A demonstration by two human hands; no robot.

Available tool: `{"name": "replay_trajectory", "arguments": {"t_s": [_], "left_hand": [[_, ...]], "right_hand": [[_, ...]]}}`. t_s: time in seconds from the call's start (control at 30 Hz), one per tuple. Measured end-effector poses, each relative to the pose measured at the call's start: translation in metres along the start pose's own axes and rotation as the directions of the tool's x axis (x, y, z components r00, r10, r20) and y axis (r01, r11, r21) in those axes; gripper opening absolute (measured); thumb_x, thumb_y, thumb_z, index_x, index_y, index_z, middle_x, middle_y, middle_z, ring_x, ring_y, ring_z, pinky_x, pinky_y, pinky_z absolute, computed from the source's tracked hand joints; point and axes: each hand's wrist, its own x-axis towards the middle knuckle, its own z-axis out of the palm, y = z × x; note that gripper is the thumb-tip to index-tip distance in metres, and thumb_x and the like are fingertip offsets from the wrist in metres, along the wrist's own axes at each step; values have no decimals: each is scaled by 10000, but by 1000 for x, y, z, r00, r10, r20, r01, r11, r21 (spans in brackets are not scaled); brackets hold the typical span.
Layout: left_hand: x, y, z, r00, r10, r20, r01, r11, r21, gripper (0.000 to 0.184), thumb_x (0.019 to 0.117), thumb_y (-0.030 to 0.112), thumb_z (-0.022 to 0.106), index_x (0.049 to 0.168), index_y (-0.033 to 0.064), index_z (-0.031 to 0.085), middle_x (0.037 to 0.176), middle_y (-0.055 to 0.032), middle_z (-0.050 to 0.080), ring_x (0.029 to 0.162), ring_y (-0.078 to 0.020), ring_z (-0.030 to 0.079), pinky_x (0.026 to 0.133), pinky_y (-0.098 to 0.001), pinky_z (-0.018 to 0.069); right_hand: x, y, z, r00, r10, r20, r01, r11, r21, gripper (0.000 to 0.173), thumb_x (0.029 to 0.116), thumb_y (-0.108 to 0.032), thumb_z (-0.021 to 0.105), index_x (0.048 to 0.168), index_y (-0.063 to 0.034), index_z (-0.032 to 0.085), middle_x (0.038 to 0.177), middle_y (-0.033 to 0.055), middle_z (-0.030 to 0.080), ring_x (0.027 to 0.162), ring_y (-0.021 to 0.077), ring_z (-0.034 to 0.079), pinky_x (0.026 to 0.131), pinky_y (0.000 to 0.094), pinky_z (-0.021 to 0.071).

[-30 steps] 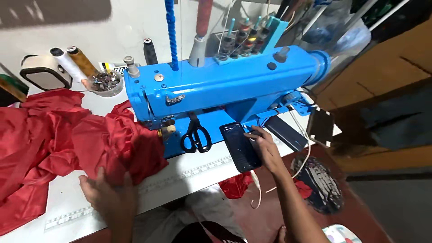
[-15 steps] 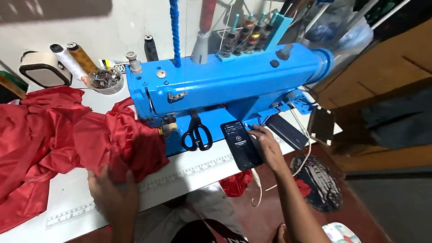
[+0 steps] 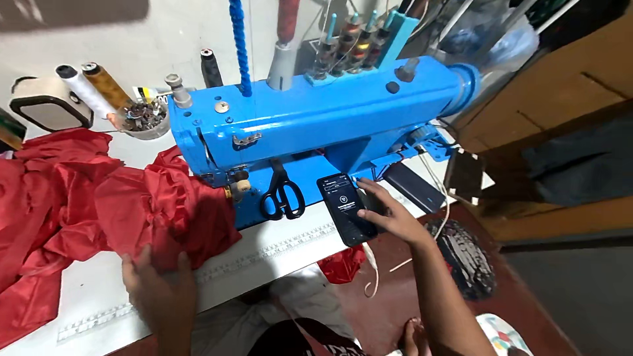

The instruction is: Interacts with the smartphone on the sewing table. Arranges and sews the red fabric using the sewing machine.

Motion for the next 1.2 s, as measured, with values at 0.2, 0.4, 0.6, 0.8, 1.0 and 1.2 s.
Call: {"name": "replay_trajectory", "arguments": {"t_s": [0.2, 0.4, 0.6, 0.8, 1.0, 1.2], "left_hand": [[0, 1, -2, 999, -32, 36, 32, 999, -1, 682, 976, 381, 584, 1448, -98, 465, 1544, -417, 309, 1429, -571, 340, 1156, -627, 313], [1, 2, -2, 999, -16, 34, 16, 1000, -11, 670, 973, 360, 589, 1439, -107, 472, 1539, -429, 302, 1421, -580, 342, 1148, -628, 319], [0, 4, -2, 999, -18, 28, 18, 1000, -3, 666, 971, 362, 593, 1436, -100, 480, 1529, -426, 322, 1409, -580, 359, 1131, -632, 336], [0, 1, -3, 999, -12, 38, 13, 1000, -21, 680, 971, 365, 594, 1445, -105, 465, 1533, -435, 303, 1420, -579, 339, 1147, -636, 311], [0, 2, -2, 999, -1, 34, 1, 1000, -10, 675, 968, 369, 582, 1434, -109, 476, 1529, -430, 317, 1407, -580, 358, 1131, -629, 333], [0, 2, -3, 999, -22, 47, 24, 999, -25, 667, 967, 373, 586, 1435, -92, 486, 1539, -417, 313, 1425, -564, 341, 1140, -632, 318]], "right_hand": [[7, 7, -26, 958, -23, 286, -1, 996, 84, 1078, 729, -277, 861, 1629, -121, 289, 1710, 142, 179, 1573, 296, 181, 1233, 492, 294], [11, 1, -30, 923, 53, 381, -28, 997, -69, 1178, 703, -284, 891, 1657, -171, 209, 1731, 126, 86, 1593, 355, 18, 1258, 612, 45], [10, 9, -37, 923, 4, 384, -25, 998, 50, 1181, 710, -251, 875, 1658, -134, 182, 1726, 110, 134, 1593, 290, 94, 1279, 498, 167], [10, 10, -37, 924, -11, 383, -26, 995, 92, 1172, 713, -282, 870, 1656, -130, 191, 1720, 121, 157, 1590, 296, 108, 1279, 492, 177], [10, 10, -37, 921, 11, 390, -44, 996, 75, 1182, 704, -276, 871, 1659, -150, 187, 1721, 118, 152, 1590, 321, 94, 1277, 512, 162], [8, 8, -35, 921, 34, 388, -58, 997, 50, 1171, 705, -291, 871, 1660, -188, 202, 1722, 108, 154, 1590, 330, 81, 1276, 522, 144]]}}
